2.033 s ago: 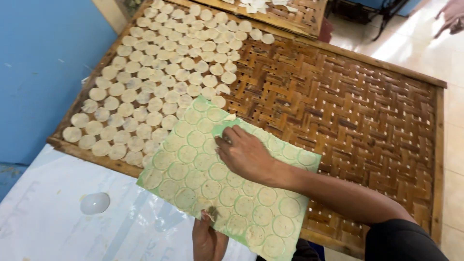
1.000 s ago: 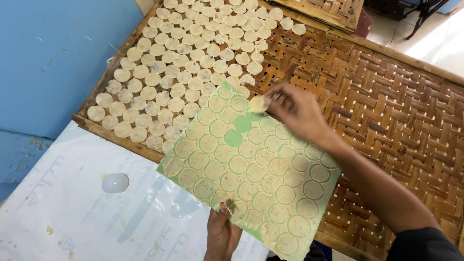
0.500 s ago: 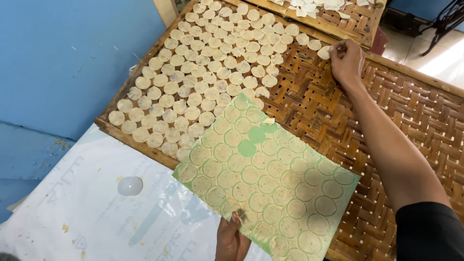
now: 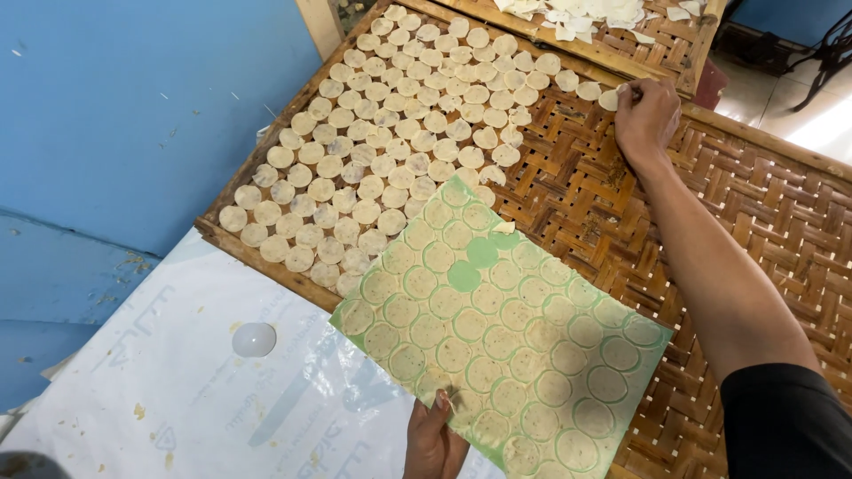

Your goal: Cutting out circular pieces from a flat sheet of dough using a round cutter and placing them onto a drying tray.

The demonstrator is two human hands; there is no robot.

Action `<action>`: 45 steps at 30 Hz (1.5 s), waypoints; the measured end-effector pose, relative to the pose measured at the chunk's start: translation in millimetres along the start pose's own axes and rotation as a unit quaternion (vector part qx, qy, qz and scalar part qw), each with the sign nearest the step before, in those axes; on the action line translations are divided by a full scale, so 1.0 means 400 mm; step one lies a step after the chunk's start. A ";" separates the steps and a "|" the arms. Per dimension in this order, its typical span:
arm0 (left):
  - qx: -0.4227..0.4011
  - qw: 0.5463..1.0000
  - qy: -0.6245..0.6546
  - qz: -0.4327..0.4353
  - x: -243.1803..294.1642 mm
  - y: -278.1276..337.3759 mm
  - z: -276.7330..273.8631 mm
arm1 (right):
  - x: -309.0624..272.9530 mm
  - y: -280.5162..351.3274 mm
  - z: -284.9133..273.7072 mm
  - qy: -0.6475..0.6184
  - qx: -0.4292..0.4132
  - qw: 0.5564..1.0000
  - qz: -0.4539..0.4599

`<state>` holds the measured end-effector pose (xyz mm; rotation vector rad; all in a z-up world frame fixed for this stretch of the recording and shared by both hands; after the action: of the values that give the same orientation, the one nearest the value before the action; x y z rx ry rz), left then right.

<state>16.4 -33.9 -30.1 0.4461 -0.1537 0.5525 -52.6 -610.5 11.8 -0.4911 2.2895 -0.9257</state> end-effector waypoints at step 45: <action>0.164 0.982 -0.065 -0.071 0.023 0.024 0.057 | -0.739 0.429 -0.389 -0.165 -0.398 0.902 -0.024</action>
<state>18.2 -32.5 -3.7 0.8092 -0.1555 0.4090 46.0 -257.8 95.0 -0.9605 2.2551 0.1362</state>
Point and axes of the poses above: each hand's wrist, its own y-axis away from the middle knuckle, its own z-axis out of the palm, x = y × z, the point moved 4 cm from there along -y, towards the middle knuckle, and after that the axes turned 12 degrees about x, right-handed, at the moved point
